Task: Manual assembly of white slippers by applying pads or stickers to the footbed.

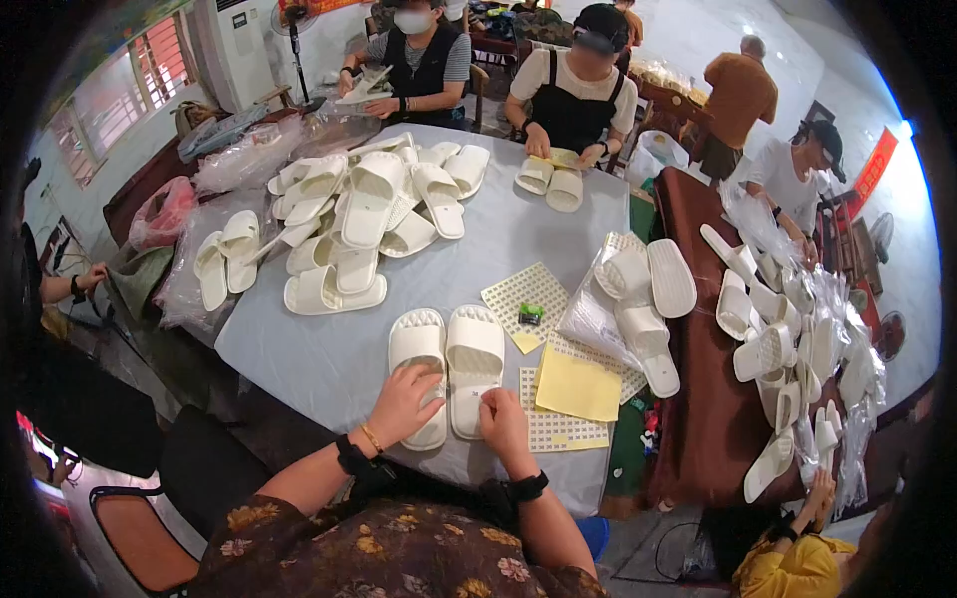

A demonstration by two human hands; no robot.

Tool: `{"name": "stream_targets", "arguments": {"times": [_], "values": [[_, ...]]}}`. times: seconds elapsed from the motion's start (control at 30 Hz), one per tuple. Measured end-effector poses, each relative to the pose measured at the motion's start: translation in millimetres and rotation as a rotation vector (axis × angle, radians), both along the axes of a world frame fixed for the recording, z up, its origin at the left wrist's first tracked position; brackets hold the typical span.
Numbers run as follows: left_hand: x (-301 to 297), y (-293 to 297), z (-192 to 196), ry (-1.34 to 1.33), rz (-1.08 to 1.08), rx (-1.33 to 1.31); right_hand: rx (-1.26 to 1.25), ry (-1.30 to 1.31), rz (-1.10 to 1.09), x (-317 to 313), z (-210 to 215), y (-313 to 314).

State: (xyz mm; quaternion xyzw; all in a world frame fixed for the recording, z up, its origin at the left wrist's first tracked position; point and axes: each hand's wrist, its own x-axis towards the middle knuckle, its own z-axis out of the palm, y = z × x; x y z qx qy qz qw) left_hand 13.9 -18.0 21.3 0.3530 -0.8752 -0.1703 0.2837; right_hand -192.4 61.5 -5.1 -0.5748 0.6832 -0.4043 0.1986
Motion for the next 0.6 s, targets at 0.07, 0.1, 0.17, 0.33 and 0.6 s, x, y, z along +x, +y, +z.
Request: {"name": "stream_targets", "arguments": {"times": [0.07,0.1,0.17,0.33,0.6], "values": [[-4,-2,0,0.020,0.052,-0.025,-0.026,0.015,0.014,-2,-2,-1],[-7,-3,0,0.011,0.069,-0.019,-0.036,0.015,0.015,-2,-2,-1],[-13,-4,1,0.006,0.098,-0.012,-0.045,0.018,0.028,-2,-2,-2],[-26,-13,-1,0.010,0.067,0.179,-0.058,-0.050,-0.018,0,-6,-3],[-38,-8,-11,-0.168,0.123,0.029,-0.075,0.026,-0.012,-3,-15,-3]]}}
